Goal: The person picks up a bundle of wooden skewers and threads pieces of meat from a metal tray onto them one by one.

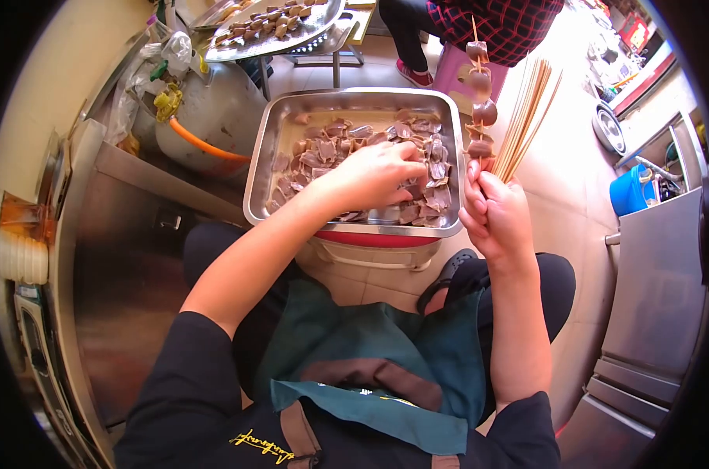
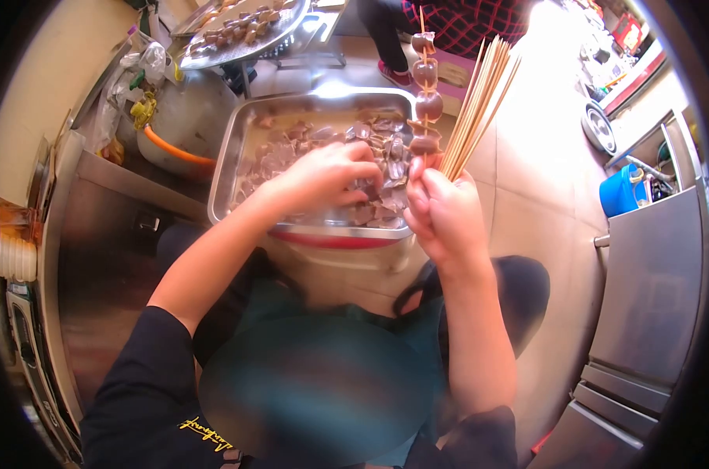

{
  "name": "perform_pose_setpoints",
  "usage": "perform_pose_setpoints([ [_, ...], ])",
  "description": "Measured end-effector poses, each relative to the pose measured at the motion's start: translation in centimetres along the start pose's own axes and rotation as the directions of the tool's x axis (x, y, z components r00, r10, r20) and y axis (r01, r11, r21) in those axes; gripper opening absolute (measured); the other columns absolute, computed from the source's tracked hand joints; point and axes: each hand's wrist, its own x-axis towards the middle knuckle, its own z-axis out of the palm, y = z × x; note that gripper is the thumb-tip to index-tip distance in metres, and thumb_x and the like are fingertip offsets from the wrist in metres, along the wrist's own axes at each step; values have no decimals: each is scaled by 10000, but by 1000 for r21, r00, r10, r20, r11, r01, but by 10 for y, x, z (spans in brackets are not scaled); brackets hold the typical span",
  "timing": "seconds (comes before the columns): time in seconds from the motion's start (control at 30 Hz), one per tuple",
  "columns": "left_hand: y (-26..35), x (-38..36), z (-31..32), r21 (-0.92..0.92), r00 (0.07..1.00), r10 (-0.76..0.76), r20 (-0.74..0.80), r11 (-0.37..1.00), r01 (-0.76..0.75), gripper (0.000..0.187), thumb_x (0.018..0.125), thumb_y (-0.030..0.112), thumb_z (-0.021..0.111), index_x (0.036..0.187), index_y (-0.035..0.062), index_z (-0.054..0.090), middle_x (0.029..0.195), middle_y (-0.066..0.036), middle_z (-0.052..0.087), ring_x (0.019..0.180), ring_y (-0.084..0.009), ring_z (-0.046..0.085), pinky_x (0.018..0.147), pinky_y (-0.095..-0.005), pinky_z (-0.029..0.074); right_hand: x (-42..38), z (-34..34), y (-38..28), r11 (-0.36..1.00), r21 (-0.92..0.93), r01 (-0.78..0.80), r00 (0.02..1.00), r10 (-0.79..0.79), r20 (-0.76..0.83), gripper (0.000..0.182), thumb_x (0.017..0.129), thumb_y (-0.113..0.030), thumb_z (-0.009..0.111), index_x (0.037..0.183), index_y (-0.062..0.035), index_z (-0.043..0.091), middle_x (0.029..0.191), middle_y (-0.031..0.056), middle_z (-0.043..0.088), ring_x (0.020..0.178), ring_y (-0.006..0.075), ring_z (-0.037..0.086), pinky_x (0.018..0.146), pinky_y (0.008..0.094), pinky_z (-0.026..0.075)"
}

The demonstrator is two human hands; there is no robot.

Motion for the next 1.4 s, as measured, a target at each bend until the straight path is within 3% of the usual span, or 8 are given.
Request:
perform_pose_setpoints([
  [0.1,-5,-3,1,21,994,65,-90,998,-63,221,750,150,729,959,147,659,999,-67,595,927,-298,598,794,-417,503,0,-1,2,1000,-22,-11,1000,11,-2,120,923,-13,418,896,-42,531,574,10,435,404,73,303,342,220,249],
  [0.17,-13,-4,-9,-225,992,-76,-103,973,52,144,756,100,708,890,86,659,876,-71,639,822,-276,627,727,-381,517,0,1,6,999,-38,-17,1000,18,14,118,921,-14,420,896,-44,532,575,11,436,403,73,305,340,221,250],
  [0.2,-19,-6,-15,-248,967,-77,-243,969,15,136,762,59,700,896,64,676,792,-58,662,706,-186,640,663,-311,515,-1,3,9,997,-60,-39,999,39,7,114,919,-17,425,894,-47,532,576,11,438,400,74,306,339,221,251],
  [0.3,-33,-21,-38,-631,887,-430,-171,739,237,187,814,89,721,994,46,696,872,-33,691,739,-62,629,676,-232,505,-7,19,26,987,-126,-100,995,99,-13,118,939,-27,408,885,-50,509,538,-3,401,373,69,292,308,219,234],
  [0.4,-54,-34,-52,-768,805,-526,-276,624,144,186,826,104,730,974,0,687,913,-45,704,782,-91,649,727,-224,519,-14,28,42,970,-162,-181,980,192,52,106,880,-5,433,877,-54,527,545,11,432,372,89,326,332,236,265],
  [0.47,-58,-43,-62,-919,748,-621,-234,392,38,203,849,117,725,1007,1,674,944,-83,701,822,-129,665,760,-248,543,-18,33,57,961,-201,-190,975,209,75,104,868,-11,432,882,-42,530,547,15,446,375,91,346,337,235,277],
  [0.87,-65,-47,-68,-933,617,-703,-355,225,-281,147,903,33,644,1019,-52,618,970,-116,676,880,-169,674,798,-280,588,-26,47,89,906,-301,-297,944,327,53,112,912,-33,435,844,-45,524,536,16,434,362,84,311,309,222,252],
  [1.4,-67,-46,-66,-944,642,-698,-318,168,-285,179,921,97,644,1031,-28,577,986,-122,650,881,-188,675,795,-265,578,-26,46,90,906,-302,-295,940,332,77,100,904,-15,440,857,-47,522,533,19,426,364,84,301,310,224,237],
])
